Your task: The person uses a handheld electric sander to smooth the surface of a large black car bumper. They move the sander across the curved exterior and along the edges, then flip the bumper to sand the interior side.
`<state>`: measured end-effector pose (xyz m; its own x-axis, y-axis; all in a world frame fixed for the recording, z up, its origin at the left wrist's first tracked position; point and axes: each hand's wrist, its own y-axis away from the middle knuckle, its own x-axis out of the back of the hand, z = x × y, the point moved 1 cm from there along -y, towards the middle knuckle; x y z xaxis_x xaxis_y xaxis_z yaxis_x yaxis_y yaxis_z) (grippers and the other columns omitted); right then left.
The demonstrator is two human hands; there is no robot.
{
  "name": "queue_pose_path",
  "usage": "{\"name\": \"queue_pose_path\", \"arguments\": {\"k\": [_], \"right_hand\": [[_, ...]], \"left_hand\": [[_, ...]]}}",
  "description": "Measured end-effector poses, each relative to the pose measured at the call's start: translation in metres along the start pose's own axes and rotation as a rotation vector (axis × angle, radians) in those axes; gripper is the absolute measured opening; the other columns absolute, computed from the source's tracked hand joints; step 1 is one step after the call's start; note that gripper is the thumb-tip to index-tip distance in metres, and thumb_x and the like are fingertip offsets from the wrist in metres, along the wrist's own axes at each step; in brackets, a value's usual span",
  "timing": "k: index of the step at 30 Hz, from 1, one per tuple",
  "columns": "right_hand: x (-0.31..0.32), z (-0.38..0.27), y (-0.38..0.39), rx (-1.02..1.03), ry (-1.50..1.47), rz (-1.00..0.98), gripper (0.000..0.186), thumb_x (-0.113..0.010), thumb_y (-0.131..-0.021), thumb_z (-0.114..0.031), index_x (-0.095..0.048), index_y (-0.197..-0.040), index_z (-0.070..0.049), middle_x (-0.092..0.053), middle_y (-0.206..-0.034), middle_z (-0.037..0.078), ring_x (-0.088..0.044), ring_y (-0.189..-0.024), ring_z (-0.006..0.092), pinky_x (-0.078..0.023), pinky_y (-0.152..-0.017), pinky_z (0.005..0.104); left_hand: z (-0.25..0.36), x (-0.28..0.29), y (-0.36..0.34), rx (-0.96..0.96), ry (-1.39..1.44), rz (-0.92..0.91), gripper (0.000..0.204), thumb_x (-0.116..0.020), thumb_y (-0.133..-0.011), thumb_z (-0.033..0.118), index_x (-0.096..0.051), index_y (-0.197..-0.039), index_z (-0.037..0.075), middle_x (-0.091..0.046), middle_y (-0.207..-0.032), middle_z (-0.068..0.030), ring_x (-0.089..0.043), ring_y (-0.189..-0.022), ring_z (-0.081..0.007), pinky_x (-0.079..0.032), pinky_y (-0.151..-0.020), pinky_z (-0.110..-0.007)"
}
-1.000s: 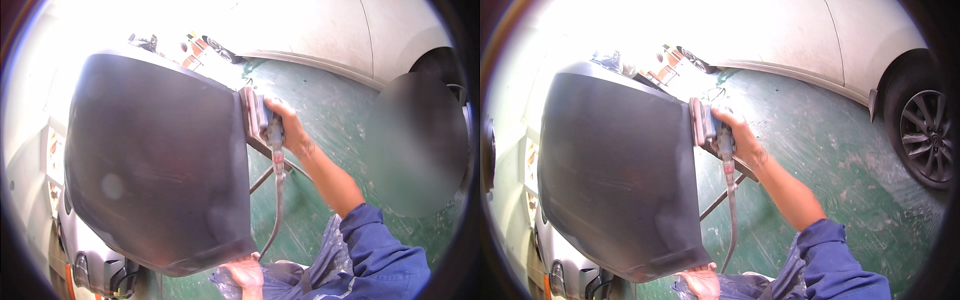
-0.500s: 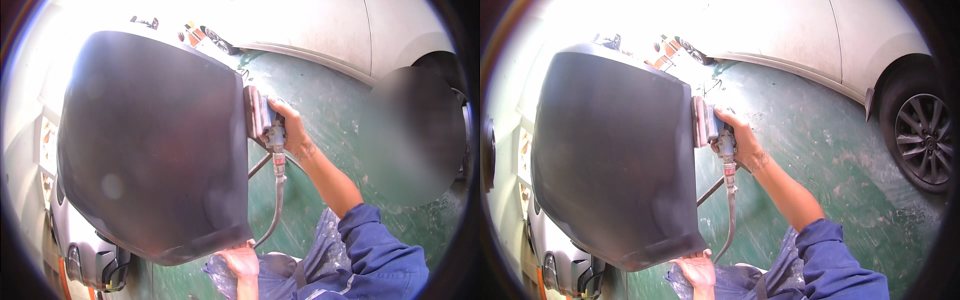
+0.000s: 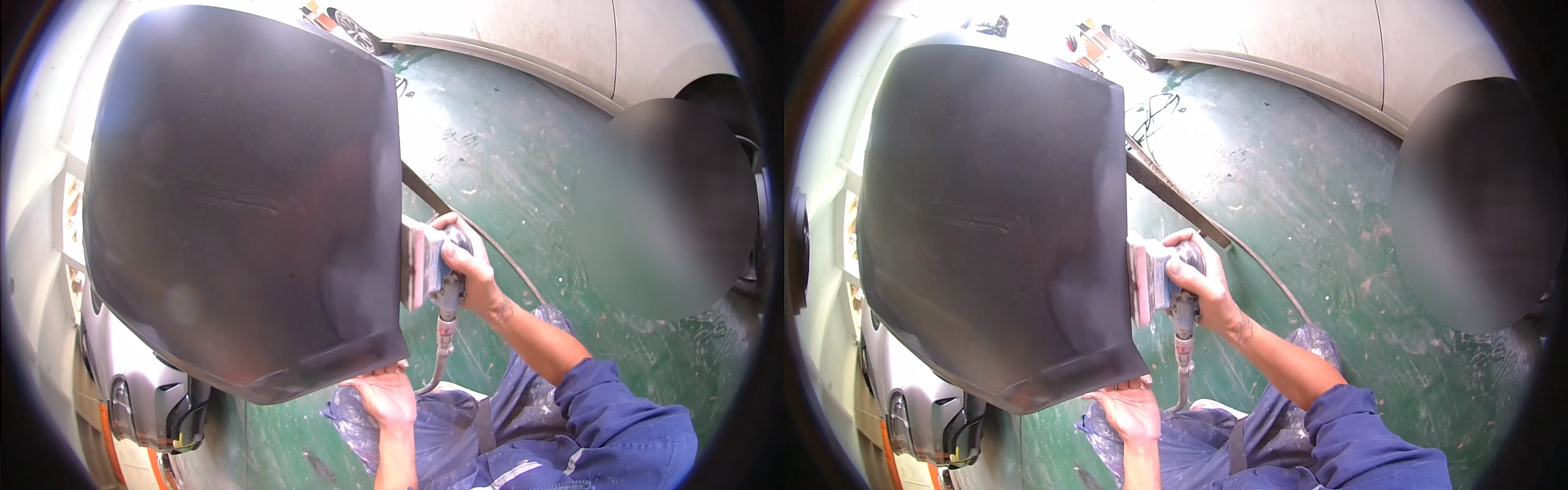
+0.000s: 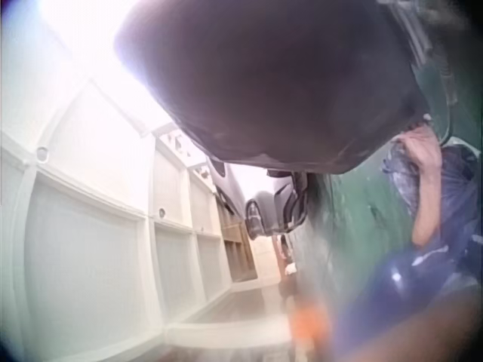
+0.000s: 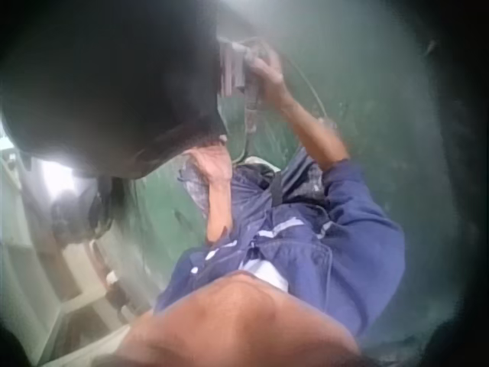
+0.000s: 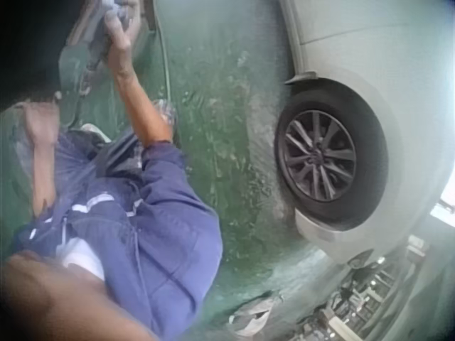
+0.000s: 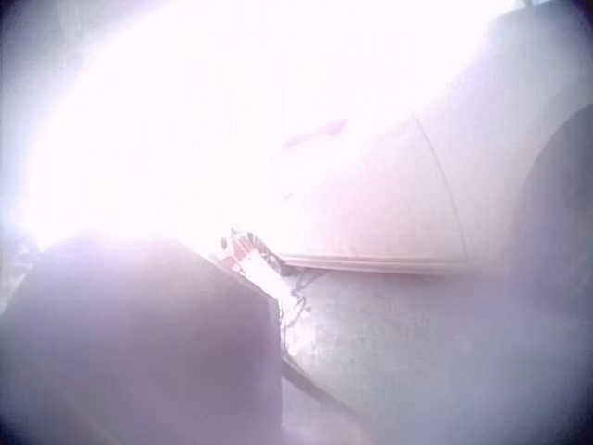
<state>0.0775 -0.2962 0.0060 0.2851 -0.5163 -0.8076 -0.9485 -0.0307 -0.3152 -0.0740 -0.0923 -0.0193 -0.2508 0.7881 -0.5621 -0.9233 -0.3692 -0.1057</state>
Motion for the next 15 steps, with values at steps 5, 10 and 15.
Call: {"name": "queue_pose_path", "arguments": {"k": [5, 10, 15], "right_hand": [[-0.002, 0.013, 0.027, 0.021, 0.106, 0.010, 0.048, -0.077, -0.088, -0.031, -0.057, -0.122, -0.003, -0.061, -0.101, 0.002, -0.055, -0.091, 0.0072, -0.044, -0.083, 0.0242], [-0.003, 0.008, 0.030, 0.058, 0.192, 0.046, 0.050, -0.079, -0.086, -0.031, -0.058, -0.122, -0.002, -0.061, -0.104, 0.003, -0.056, -0.095, 0.0088, -0.046, -0.085, 0.0254], [0.009, -0.024, -0.013, 0.091, 0.175, 0.084, 0.050, -0.078, -0.086, -0.032, -0.058, -0.122, -0.004, -0.061, -0.105, 0.002, -0.057, -0.093, 0.0080, -0.046, -0.084, 0.0242]], "left_hand": [[0.001, -0.004, -0.002, 0.015, 0.025, -0.036, 0.073, -0.039, -0.102, 0.074, -0.054, -0.144, 0.015, -0.062, -0.139, -0.0031, -0.058, -0.115, -0.0226, -0.049, -0.087, -0.040], [0.001, -0.010, -0.006, 0.013, 0.028, 0.011, 0.074, -0.039, -0.101, 0.075, -0.056, -0.138, 0.013, -0.063, -0.137, -0.0051, -0.058, -0.114, -0.0249, -0.048, -0.089, -0.042], [-0.008, 0.006, -0.001, 0.031, 0.030, -0.161, 0.075, -0.035, -0.103, 0.075, -0.052, -0.148, 0.018, -0.056, -0.151, -0.0026, -0.054, -0.128, -0.0226, -0.046, -0.098, -0.045]]}}
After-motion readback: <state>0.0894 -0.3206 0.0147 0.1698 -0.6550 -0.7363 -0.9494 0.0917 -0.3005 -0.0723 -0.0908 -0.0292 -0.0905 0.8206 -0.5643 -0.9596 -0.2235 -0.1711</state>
